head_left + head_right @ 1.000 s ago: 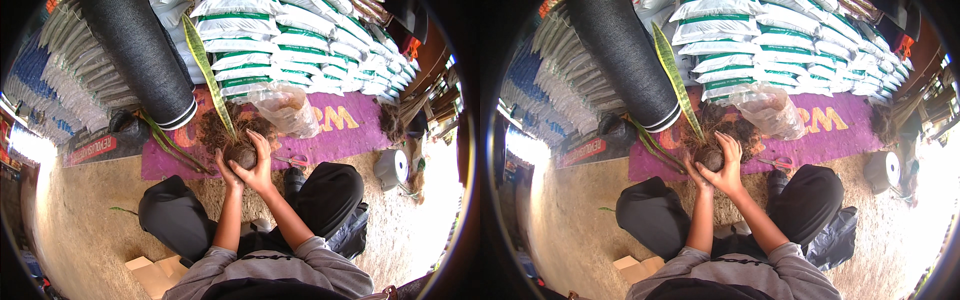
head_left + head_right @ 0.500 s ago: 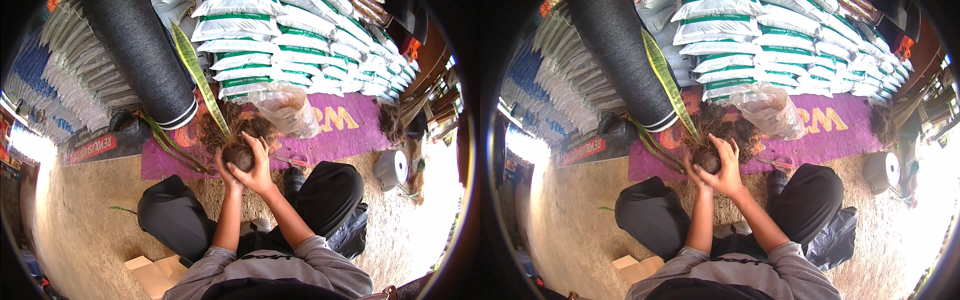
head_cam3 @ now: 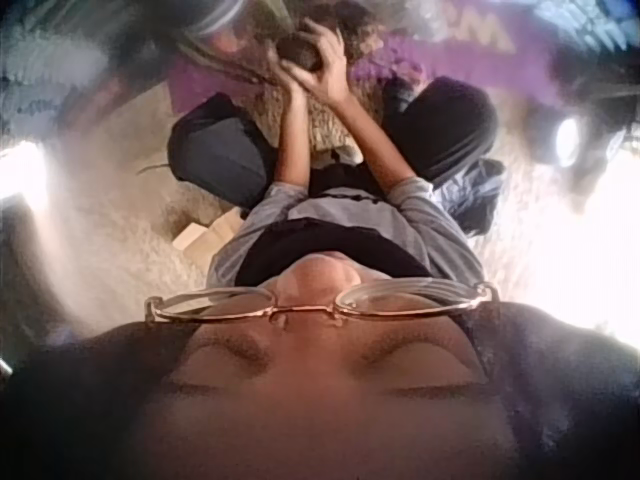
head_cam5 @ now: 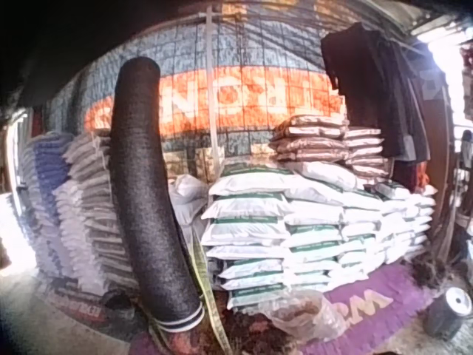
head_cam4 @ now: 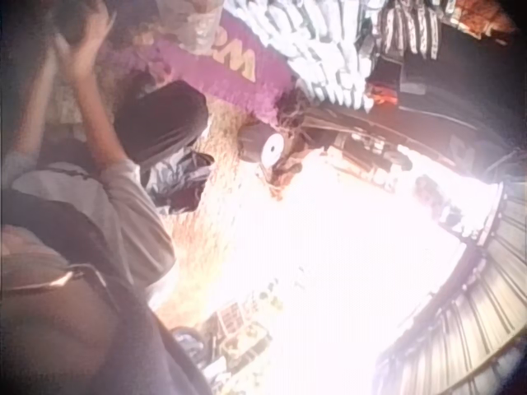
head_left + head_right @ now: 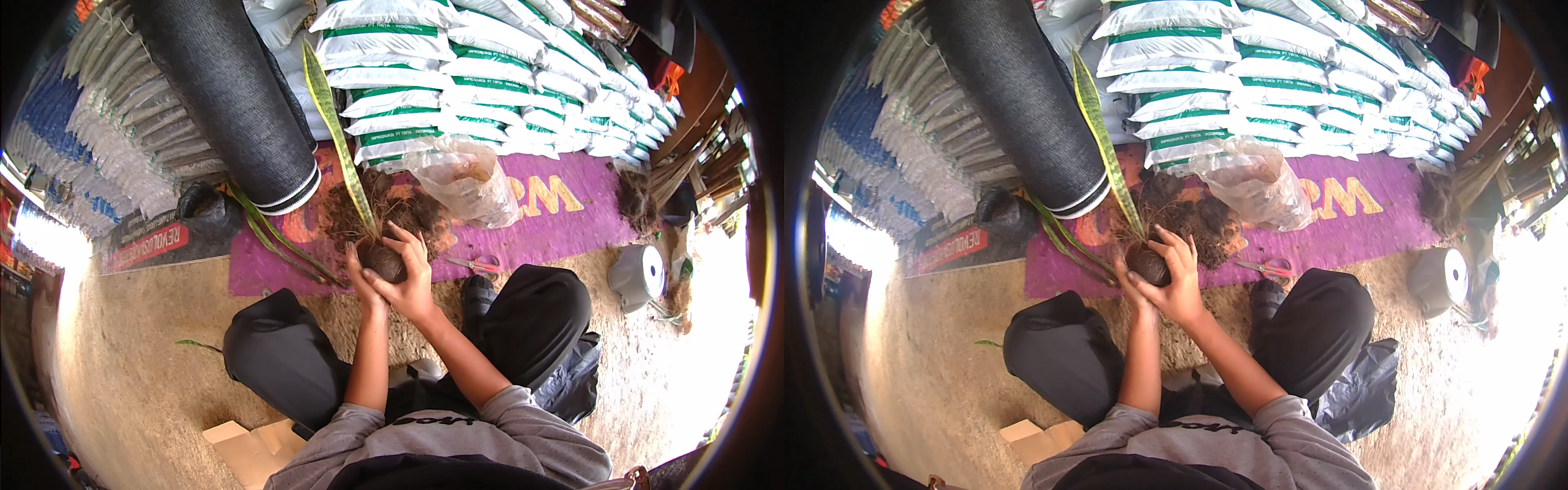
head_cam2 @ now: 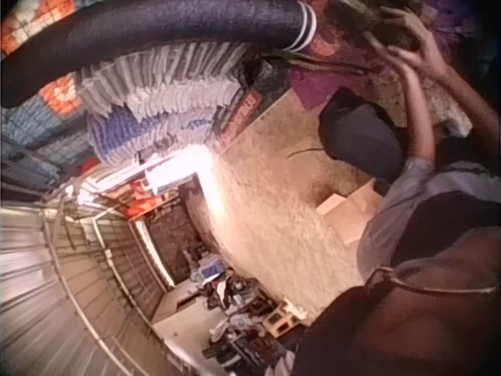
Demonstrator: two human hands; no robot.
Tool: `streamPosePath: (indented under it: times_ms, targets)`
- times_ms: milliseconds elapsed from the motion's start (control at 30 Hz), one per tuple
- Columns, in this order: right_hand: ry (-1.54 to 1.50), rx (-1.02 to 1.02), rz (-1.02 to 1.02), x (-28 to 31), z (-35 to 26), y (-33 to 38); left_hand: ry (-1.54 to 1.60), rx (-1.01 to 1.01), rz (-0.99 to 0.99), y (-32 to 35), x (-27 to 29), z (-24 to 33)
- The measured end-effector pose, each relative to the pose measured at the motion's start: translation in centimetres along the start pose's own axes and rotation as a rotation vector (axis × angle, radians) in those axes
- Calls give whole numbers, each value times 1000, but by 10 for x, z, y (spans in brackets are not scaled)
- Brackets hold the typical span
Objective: The person sits on the floor and wraps a plant's root ball with soil and fibrous material by hand. They repeatedly add material and press it around the roots to form a compact bundle.
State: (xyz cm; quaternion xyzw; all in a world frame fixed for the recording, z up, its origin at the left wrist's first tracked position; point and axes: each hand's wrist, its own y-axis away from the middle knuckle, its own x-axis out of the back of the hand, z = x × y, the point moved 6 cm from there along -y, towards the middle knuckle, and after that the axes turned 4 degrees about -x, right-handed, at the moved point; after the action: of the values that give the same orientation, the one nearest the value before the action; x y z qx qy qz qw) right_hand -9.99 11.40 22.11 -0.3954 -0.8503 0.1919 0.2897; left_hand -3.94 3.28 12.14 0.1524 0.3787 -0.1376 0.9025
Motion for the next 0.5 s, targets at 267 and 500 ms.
streamPosePath:
  times_ms: [267,500]
  targets:
    - [-448,-386,94,7,36,-7,-241,-168,36,11,-26,13]
    - [-769,-570,48,15,46,-12,-112,-42,-5,0,-24,19]
